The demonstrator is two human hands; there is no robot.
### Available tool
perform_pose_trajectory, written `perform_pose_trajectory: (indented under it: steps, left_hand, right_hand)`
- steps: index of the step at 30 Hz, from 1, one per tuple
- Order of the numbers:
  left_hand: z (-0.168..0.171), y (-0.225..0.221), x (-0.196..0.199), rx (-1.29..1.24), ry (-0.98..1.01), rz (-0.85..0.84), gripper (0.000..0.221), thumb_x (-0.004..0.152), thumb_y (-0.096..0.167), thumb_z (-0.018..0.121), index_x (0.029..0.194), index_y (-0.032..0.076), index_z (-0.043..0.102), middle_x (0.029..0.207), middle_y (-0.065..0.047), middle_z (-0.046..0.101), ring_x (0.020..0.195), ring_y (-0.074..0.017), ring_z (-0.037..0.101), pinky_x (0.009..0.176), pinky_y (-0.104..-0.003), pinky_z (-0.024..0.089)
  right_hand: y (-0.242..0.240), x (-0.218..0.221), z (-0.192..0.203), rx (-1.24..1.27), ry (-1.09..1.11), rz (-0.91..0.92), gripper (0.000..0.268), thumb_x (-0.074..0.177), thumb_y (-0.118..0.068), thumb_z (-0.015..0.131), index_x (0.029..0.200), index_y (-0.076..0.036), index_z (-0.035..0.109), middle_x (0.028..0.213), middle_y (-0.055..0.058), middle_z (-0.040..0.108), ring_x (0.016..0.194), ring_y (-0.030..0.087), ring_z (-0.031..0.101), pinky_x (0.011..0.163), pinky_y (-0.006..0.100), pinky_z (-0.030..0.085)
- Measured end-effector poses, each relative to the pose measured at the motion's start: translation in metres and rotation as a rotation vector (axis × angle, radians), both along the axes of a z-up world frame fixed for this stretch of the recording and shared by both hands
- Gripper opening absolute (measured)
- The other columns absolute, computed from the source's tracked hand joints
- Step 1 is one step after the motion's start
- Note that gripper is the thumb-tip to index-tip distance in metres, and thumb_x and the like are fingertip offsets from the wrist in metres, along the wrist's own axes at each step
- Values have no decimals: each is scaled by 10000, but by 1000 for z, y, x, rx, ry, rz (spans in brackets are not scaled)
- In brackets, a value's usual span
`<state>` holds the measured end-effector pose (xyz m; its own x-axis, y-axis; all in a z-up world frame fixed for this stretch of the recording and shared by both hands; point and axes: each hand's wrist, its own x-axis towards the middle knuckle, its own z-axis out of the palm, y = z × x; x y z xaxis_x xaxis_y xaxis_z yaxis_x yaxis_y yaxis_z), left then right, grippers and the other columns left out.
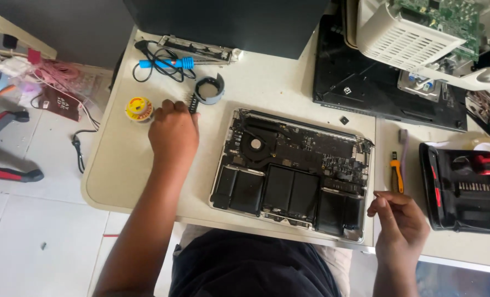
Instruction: Repairing a laptop by manipulating internal components like the fan and motherboard connectors.
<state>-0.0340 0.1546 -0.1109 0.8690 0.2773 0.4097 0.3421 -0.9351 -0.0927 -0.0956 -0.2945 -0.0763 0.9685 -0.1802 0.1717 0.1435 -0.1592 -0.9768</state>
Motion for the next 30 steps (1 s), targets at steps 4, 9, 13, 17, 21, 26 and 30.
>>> perform_pose_trajectory:
  steps: [4,9,13,17,21,26,30]
  left_hand:
    - [9,2,-2,-70,16,-8,437,935,412,759,1092,33,610,1044,-146,614,868,-314,652,666,-372,553]
    - [15,7,-5,-416,-154,-230,217,867,65,747,1029,74,602,1021,-171,608,816,-432,621,678,-534,491]
    - [35,8,-14,-293,-274,-259,205,881,25,718,1061,70,633,918,-149,669,848,-382,587,726,-489,461]
    - [86,-22,-36,-590,-411,-379,124,953,115,734,1068,97,692,980,-48,727,844,-267,628,791,-377,502]
    - [112,-68,-59,-1474,-233,-503,230,923,170,751,1113,56,692,1013,-58,756,715,-75,671,599,-177,517]
    - [118,-106,-69,-1563,-155,-611,284,818,60,848,1063,48,704,989,-74,768,899,-128,741,864,-240,603]
    - [111,-125,-71,-1512,-72,-760,256,817,86,849,1041,46,730,1029,-88,797,836,-170,803,757,-240,661]
  right_hand:
    - [7,-5,8,-50,25,-2,141,1045,-112,678,1111,12,669,841,95,647,748,136,633,754,229,529]
    - [14,-6,17,-124,33,-9,155,1003,-50,703,1137,27,694,860,118,701,764,142,677,782,217,579]
    - [17,-7,21,-111,14,10,174,979,-56,726,1135,15,700,888,97,715,788,121,685,793,200,589]
    - [19,-9,20,-103,63,-17,171,888,23,773,1046,36,710,927,134,741,836,145,712,839,215,604]
    - [22,-14,24,-134,-3,74,151,847,73,779,973,47,700,941,148,745,884,175,730,886,240,613]
    - [50,-21,63,-124,-51,175,118,866,49,748,976,50,704,938,178,759,822,207,771,808,260,655]
    - [71,-15,92,-326,-206,350,154,833,-26,811,974,-26,748,946,117,788,845,181,775,815,265,632]
